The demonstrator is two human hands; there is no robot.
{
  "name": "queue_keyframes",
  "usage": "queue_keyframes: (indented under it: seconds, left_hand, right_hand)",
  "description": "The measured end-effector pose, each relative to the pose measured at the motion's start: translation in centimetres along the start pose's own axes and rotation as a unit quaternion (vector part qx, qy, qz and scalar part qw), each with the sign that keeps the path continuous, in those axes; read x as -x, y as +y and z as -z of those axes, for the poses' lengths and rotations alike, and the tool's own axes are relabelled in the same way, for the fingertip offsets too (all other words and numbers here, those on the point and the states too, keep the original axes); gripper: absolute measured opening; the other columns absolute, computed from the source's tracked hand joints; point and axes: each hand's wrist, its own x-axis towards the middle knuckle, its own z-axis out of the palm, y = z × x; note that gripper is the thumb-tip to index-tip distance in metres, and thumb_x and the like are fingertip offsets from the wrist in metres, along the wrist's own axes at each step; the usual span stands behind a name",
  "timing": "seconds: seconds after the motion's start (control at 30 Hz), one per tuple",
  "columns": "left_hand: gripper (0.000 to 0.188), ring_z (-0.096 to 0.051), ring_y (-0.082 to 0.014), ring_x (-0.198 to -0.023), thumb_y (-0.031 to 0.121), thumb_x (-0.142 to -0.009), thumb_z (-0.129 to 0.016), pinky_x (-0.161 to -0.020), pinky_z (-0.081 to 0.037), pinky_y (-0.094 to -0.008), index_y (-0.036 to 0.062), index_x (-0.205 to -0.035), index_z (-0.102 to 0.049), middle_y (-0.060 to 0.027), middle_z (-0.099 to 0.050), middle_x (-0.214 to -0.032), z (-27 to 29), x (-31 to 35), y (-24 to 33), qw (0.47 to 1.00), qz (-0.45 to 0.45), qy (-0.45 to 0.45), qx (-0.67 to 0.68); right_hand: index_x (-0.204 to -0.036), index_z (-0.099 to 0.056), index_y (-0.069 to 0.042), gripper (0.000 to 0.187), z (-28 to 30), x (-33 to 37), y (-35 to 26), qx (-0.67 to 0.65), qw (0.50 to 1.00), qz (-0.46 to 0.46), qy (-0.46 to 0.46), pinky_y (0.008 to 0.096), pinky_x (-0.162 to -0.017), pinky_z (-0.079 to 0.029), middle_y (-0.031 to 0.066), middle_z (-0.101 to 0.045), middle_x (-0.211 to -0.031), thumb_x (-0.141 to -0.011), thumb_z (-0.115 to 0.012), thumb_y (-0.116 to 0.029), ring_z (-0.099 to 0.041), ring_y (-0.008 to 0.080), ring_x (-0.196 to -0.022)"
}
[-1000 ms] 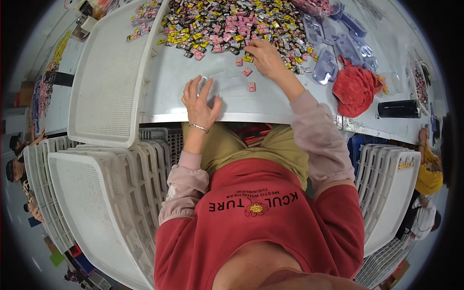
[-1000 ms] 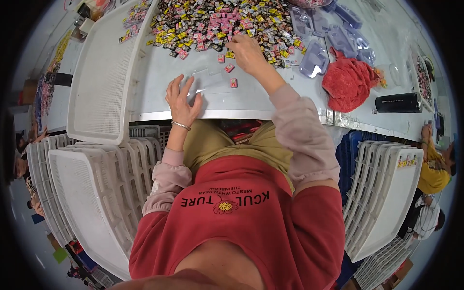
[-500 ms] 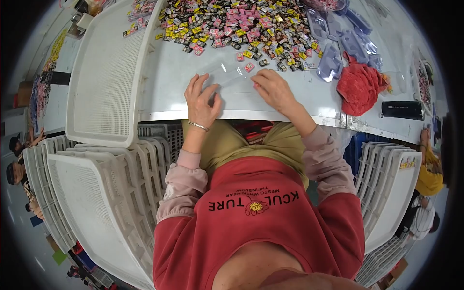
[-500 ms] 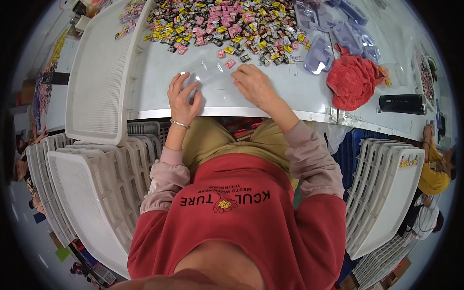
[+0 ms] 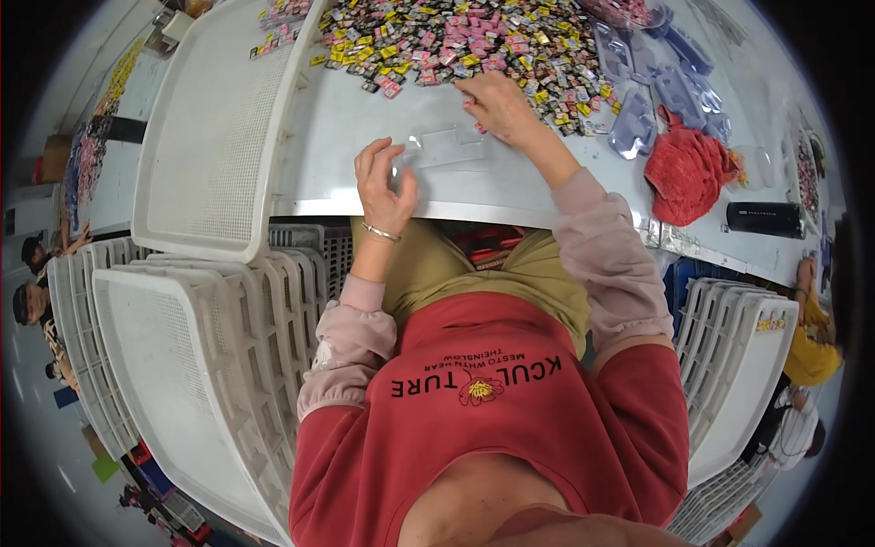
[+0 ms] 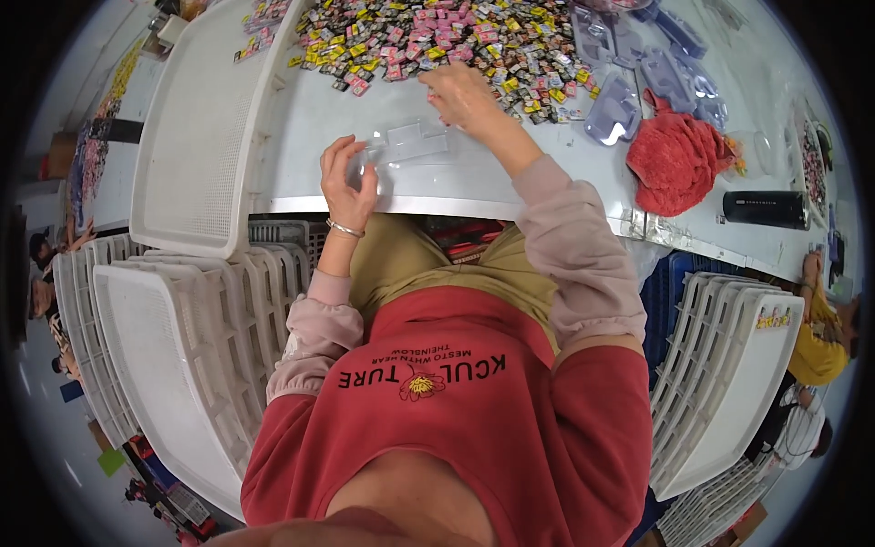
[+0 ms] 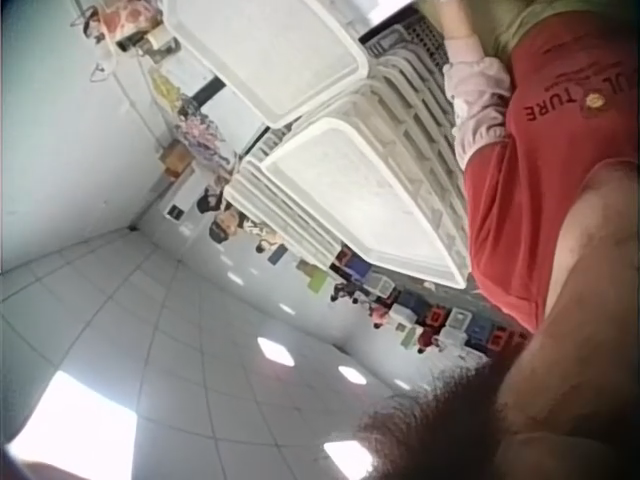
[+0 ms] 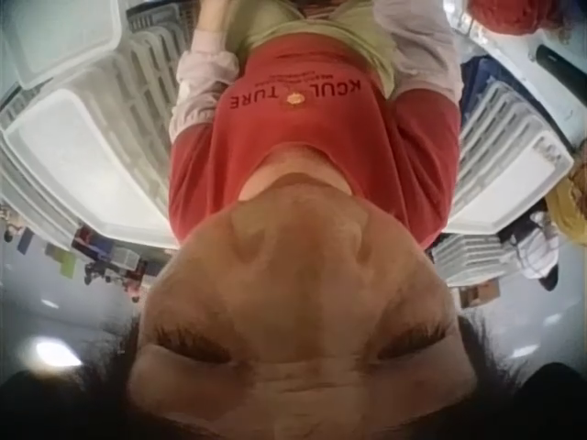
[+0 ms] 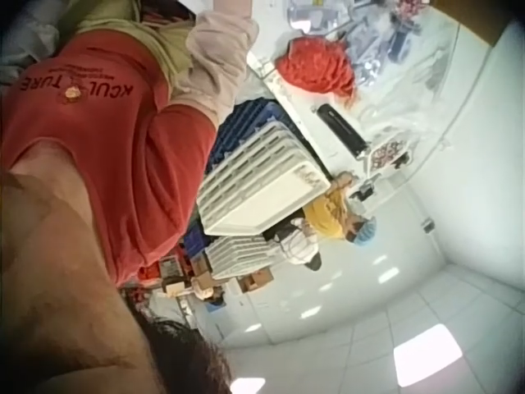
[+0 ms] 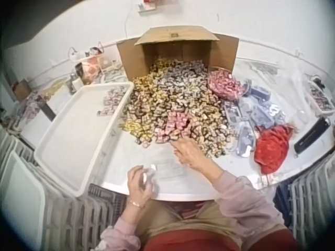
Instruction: Sorting and packaging individual colorful candies into small plastic bags at a factory workstation.
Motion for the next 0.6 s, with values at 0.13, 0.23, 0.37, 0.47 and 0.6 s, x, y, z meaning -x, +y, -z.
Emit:
queue_keyframes:
  seconds: [0.13,0.23,0.37,0.47,0.6]
  left_hand:
    - [0.034,-0.06,-0.0275,-0.098,0.0,-0.074,-0.054,-0.085,-0.046,-0.0359,0.0013,-0.107,-0.058,-0.0125,-0.062,-0.106,0.0,0.3,-1.0,0.995,0.067,0.025,0.072]
    - [0.037,-0.062,-0.0272,-0.096,0.0,-0.073,-0.053,-0.085,-0.047,-0.0358,0.0015,-0.11,-0.056,-0.0128,-0.062,-0.103,-0.3,-0.1,-0.8,0.997,0.059,0.006,0.044]
    - [0.037,-0.062,-0.0277,-0.097,0.001,-0.073,-0.054,-0.088,-0.048,-0.0371,0.001,-0.11,-0.055,-0.0138,-0.063,-0.103,0.4,-0.2,-0.3,0.995,0.074,-0.019,0.063]
    - [0.036,-0.063,-0.0267,-0.096,0.0,-0.073,-0.054,-0.089,-0.048,-0.0354,0.0001,-0.109,-0.057,-0.0138,-0.064,-0.101,0.8,-0.2,-0.3,0.989,0.097,-0.031,0.112]
    - [0.034,-0.064,-0.0279,-0.088,-0.005,-0.072,-0.049,-0.08,-0.05,-0.0347,-0.0005,-0.104,-0.059,-0.0145,-0.064,-0.096,0.7,-0.3,-0.4,0.989,0.081,-0.023,0.118]
  right_hand:
    - [-0.107,-0.064,-0.002,0.029,1.7,0.1,-2.3,-0.193,0.979,-0.06,0.001,0.031,-0.068,-0.051,0.0099,-0.064,-0.091,-0.078,-0.07,-0.005,-0.063,0.0198,-0.073]
    - [-0.105,-0.063,-0.002,0.029,0.6,1.2,-5.0,-0.274,0.961,-0.021,-0.042,0.0317,-0.07,-0.051,0.0105,-0.064,-0.092,-0.078,-0.07,-0.005,-0.063,0.0205,-0.075]
    - [-0.102,-0.063,-0.001,0.025,-0.2,1.3,-7.4,-0.3,0.95,-0.051,-0.071,0.0344,-0.071,-0.052,0.0107,-0.063,-0.094,-0.078,-0.069,-0.004,-0.064,0.0236,-0.08]
    - [-0.103,-0.064,-0.001,0.026,-1.4,1.6,-7.9,-0.246,0.967,0.022,-0.065,0.0358,-0.072,-0.051,0.0108,-0.063,-0.095,-0.077,-0.068,-0.003,-0.063,0.0269,-0.083]
    - [-0.099,-0.065,-0.002,0.022,-2.4,2.1,-8.7,-0.254,0.964,0.006,-0.076,0.0392,-0.073,-0.05,0.0109,-0.061,-0.092,-0.077,-0.068,-0.002,-0.061,0.0297,-0.086]
